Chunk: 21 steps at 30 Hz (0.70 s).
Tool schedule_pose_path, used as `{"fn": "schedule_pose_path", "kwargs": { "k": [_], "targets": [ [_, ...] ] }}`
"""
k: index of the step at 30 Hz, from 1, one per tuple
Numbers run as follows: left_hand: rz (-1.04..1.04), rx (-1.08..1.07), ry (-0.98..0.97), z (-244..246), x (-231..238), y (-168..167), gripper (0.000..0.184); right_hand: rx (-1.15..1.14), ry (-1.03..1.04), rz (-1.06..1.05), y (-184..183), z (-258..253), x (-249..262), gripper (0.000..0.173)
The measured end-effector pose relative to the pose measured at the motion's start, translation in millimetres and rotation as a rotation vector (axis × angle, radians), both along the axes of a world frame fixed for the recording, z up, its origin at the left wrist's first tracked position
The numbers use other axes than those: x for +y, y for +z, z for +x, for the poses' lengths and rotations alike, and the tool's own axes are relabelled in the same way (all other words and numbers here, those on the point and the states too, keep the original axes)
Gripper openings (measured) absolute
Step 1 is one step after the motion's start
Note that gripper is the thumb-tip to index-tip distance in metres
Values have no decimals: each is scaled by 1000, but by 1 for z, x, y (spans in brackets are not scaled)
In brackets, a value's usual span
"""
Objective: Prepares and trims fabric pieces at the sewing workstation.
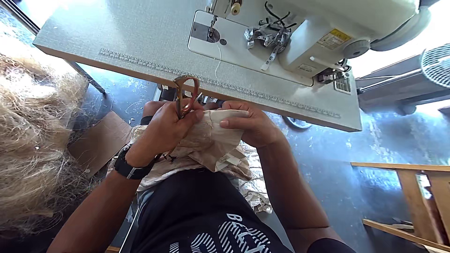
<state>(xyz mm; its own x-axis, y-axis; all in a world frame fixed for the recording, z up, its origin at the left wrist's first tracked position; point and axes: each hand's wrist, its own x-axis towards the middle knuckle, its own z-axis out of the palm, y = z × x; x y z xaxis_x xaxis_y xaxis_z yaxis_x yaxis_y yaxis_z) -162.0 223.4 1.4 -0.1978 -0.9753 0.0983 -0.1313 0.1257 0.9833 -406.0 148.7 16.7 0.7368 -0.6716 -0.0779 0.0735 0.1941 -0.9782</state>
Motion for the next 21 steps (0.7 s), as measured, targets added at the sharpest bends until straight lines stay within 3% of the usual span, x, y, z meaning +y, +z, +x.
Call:
{"fn": "schedule_pose_path", "kwargs": {
  "k": [6,12,18,21],
  "targets": [
    [0,227,231,-13,13,1,22,86,-158,-169,4,1,5,1],
    [158,358,100,-43,43,0,24,244,-265,-466,13,9,8,4],
    [-48,135,397,-63,37,-21,40,229,-252,-344,21,16,19,2],
    [3,171,356,-58,31,-14,31,169,-180,-299,19,14,19,2]
  ]
}}
